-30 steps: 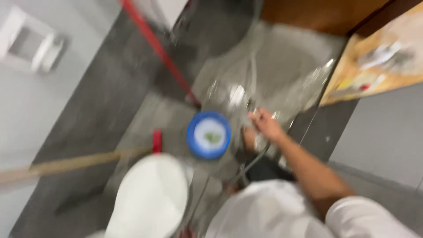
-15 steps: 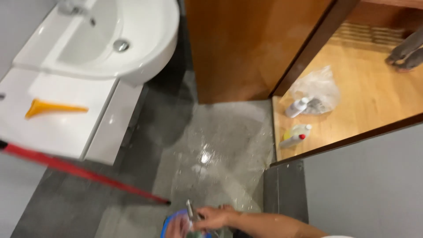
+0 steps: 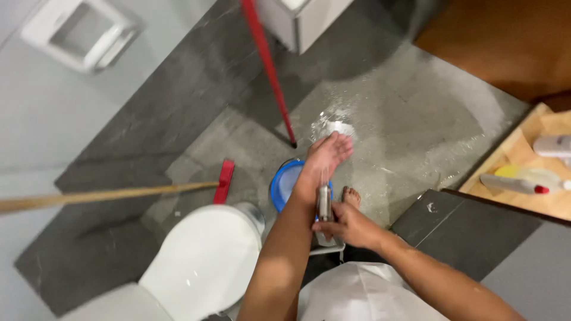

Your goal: Cleaning a bathroom floor and shower area using water and a bucket.

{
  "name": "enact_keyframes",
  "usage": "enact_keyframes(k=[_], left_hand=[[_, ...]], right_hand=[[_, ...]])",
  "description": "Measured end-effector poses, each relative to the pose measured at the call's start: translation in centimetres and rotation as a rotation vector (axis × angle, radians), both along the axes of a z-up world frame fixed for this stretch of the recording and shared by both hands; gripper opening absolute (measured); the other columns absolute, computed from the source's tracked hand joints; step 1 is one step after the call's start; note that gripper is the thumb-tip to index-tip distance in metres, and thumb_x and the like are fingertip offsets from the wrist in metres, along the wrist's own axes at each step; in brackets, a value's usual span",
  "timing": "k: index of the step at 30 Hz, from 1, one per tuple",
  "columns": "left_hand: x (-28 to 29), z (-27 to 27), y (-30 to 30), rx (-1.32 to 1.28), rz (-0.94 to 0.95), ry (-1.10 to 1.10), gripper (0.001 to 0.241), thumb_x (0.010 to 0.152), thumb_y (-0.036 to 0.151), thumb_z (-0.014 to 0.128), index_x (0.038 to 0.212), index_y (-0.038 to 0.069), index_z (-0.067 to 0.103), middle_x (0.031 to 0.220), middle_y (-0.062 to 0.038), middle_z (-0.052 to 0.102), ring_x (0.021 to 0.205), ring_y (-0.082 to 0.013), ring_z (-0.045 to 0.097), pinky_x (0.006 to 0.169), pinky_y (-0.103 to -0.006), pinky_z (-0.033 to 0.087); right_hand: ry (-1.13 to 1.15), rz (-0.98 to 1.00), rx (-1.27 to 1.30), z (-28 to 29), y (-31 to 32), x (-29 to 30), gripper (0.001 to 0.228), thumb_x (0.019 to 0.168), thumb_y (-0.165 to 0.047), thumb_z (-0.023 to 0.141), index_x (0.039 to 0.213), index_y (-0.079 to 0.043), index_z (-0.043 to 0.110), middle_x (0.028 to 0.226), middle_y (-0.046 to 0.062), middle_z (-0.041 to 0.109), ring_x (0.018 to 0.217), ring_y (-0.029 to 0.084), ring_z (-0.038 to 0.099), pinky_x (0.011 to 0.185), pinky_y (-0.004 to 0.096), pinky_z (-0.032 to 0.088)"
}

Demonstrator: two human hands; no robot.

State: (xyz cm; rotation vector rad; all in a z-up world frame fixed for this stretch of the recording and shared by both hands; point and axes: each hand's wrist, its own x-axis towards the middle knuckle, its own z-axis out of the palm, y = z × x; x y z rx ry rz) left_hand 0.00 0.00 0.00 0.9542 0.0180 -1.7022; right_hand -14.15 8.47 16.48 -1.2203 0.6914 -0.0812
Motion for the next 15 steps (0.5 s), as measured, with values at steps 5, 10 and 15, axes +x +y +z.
enact_keyframes(k=[5, 10, 15], left_hand=[[2.6, 1.4, -1.0, -0.130, 0.113, 0.141, 0.038, 0.108, 0.030, 0.060, 0.119, -0.007, 0.062, 0.115, -0.020, 0.069, 0.106, -0.0301, 0.068, 0.101, -0.0483, 0.057], [4.8, 2.7, -0.9, -0.094, 0.029, 0.034, 0.046, 0.107, 0.037, 0.051, 0.126, -0.003, 0.062, 0.121, -0.017, 0.071, 0.109, -0.0256, 0.068, 0.098, -0.0424, 0.055], [7.8, -1.8, 2.0, -0.145, 0.178, 0.012, 0.041, 0.106, 0.036, 0.050, 0.127, 0.004, 0.064, 0.122, -0.010, 0.071, 0.113, -0.0198, 0.067, 0.098, -0.0356, 0.052]], right_hand=[[0.027, -0.003, 0.177, -2.3, 2.3, -0.1, 0.011, 0.093, -0.013, 0.063, 0.101, -0.006, 0.060, 0.077, 0.002, 0.069, 0.064, 0.012, 0.066, 0.062, 0.028, 0.055], [-0.099, 0.017, 0.086, -1.5, 0.5, 0.8, 0.014, 0.099, -0.014, 0.063, 0.093, -0.005, 0.054, 0.070, 0.003, 0.062, 0.061, 0.012, 0.063, 0.060, 0.029, 0.054], [-0.135, 0.125, 0.320, -1.8, 0.4, 4.5, 0.020, 0.104, -0.017, 0.057, 0.089, -0.005, 0.050, 0.067, 0.003, 0.057, 0.058, 0.014, 0.062, 0.058, 0.033, 0.057]])
